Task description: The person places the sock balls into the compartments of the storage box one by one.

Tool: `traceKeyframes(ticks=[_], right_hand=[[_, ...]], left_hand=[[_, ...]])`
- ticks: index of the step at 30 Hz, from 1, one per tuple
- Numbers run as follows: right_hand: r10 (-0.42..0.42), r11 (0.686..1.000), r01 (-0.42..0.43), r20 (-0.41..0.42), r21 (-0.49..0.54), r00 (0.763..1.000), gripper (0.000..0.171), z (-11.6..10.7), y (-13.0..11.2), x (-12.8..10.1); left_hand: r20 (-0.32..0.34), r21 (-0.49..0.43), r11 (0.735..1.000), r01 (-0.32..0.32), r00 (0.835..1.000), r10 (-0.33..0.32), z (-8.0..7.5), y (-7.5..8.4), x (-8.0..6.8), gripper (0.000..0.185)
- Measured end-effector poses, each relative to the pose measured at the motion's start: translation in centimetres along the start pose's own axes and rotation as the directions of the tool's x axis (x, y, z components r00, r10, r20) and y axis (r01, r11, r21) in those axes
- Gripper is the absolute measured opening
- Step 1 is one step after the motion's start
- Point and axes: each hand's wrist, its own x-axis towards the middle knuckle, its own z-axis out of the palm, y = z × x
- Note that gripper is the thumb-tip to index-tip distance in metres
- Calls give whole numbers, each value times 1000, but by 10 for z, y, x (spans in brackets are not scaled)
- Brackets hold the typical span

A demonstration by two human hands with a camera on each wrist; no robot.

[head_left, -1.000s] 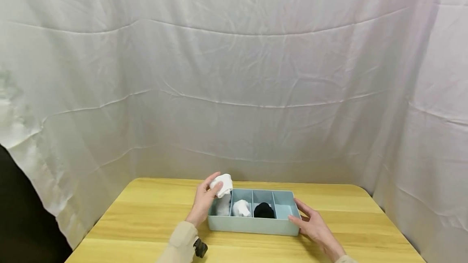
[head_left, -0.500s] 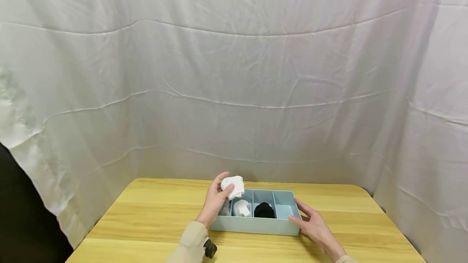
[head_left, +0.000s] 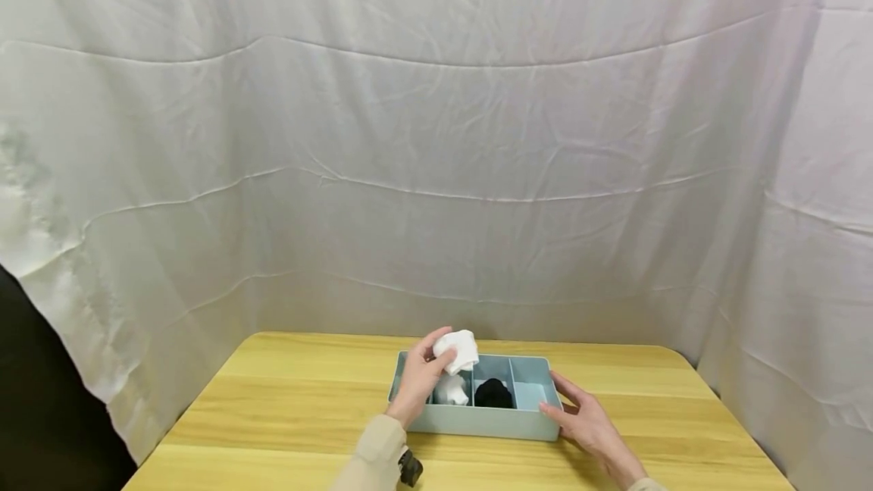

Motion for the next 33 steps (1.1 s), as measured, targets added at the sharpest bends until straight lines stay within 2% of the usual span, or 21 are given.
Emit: traceKeyframes(ticks=[7, 15, 22, 28, 33], right_hand=[[6, 1000, -6, 1, -1, 1000, 77, -1, 0, 1], [23, 999, -23, 0, -22, 1000, 79, -1, 0, 1], [2, 1000, -2, 4, 7, 1000, 78, -1, 0, 1], [-9, 1000, 8, 4, 15, 1000, 76, -1, 1, 2], [0, 1000, 0, 9, 29, 1000, 78, -2, 0, 0]], left_hand=[[41, 25, 999, -48, 998, 47, 21, -4, -1, 42], [84, 9, 999, -41, 996, 40, 47, -3, -4, 35], [100, 18, 998, -59, 993, 57, 56, -2, -4, 34], [182, -28, 997, -72, 980, 76, 64, -6, -4, 40], [242, -1, 999, -52, 969, 51, 68, -7, -6, 42]])
